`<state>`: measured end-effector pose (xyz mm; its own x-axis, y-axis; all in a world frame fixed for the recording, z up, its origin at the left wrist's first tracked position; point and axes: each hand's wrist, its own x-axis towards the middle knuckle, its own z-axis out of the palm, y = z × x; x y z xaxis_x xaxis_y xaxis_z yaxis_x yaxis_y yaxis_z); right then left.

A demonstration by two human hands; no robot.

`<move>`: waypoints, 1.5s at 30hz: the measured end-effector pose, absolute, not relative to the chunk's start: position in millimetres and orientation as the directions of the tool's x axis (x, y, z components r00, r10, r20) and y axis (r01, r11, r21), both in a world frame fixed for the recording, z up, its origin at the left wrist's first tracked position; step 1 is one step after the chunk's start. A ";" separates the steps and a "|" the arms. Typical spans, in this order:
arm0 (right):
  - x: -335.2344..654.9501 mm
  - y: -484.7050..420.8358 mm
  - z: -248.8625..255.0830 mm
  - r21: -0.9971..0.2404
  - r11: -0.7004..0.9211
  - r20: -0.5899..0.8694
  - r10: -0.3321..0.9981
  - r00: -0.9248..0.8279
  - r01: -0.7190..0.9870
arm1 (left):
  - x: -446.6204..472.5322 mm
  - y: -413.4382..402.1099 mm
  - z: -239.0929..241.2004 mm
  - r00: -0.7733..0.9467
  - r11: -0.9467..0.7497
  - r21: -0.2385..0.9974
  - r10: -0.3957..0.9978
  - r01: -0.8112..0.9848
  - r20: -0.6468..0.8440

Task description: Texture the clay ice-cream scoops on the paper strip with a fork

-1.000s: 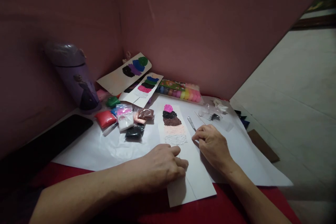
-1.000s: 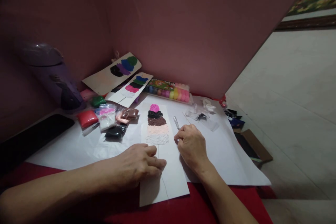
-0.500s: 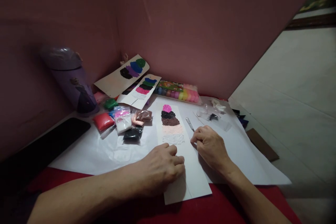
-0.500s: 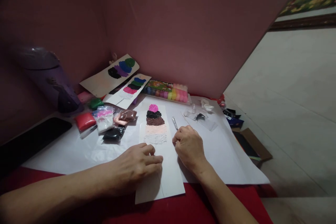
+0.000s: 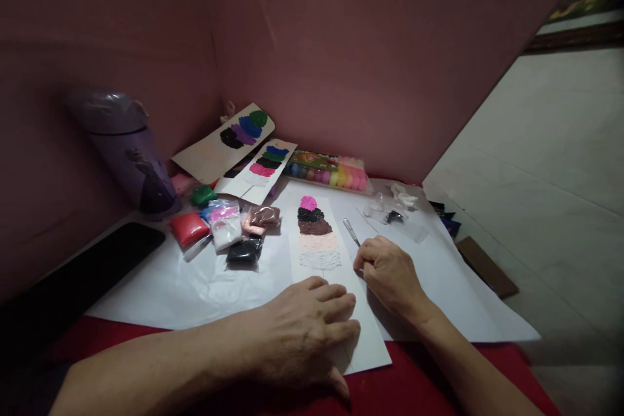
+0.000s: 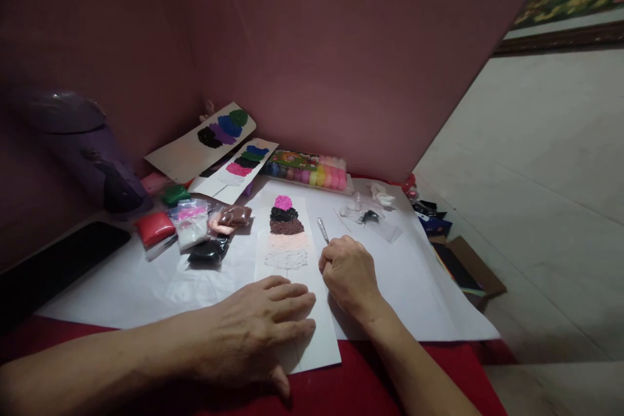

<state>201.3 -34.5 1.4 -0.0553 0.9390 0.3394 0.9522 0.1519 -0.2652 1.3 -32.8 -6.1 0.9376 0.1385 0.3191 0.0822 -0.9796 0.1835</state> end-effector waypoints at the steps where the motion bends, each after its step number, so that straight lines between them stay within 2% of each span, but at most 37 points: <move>1: 201.3 -34.5 1.5 -0.268 0.146 0.336 0.941 -0.050 0.952 | 0.5 -33.4 -4.8 0.940 -0.977 0.197 0.138 0.078 0.313; 5: 202.2 -34.5 0.9 -0.282 0.123 0.335 0.942 -0.023 0.952 | -2.7 -34.6 -0.4 0.947 -0.971 0.228 0.143 0.077 0.287; 12: 206.2 -33.6 -3.4 -0.279 0.065 0.452 0.889 0.071 0.958 | -2.9 -35.5 -0.2 0.950 -0.961 0.263 0.160 0.087 0.268; 22: 207.8 -29.3 -5.2 -0.153 -0.080 0.275 0.954 0.120 0.985 | -3.7 -35.7 0.9 0.949 -0.957 0.281 0.155 0.075 0.275; 29: 204.9 -29.2 3.7 -0.141 -0.244 0.126 0.957 0.261 0.960 | -2.4 -34.8 -1.6 0.945 -0.959 0.275 0.150 0.067 0.290; 33: 207.3 -29.4 2.2 -0.145 -0.252 0.068 0.962 0.264 0.957 | -2.6 -34.7 -1.2 0.945 -0.960 0.273 0.147 0.065 0.291; 40: 211.2 -28.6 -2.2 -0.105 -0.248 0.048 0.966 0.254 0.963 | -3.1 -35.5 -0.1 0.945 -0.957 0.281 0.155 0.071 0.289; 45: 214.9 -27.1 3.9 -0.219 -0.299 0.152 0.930 0.335 0.929 | -3.8 -35.8 0.3 0.943 -0.957 0.279 0.157 0.073 0.292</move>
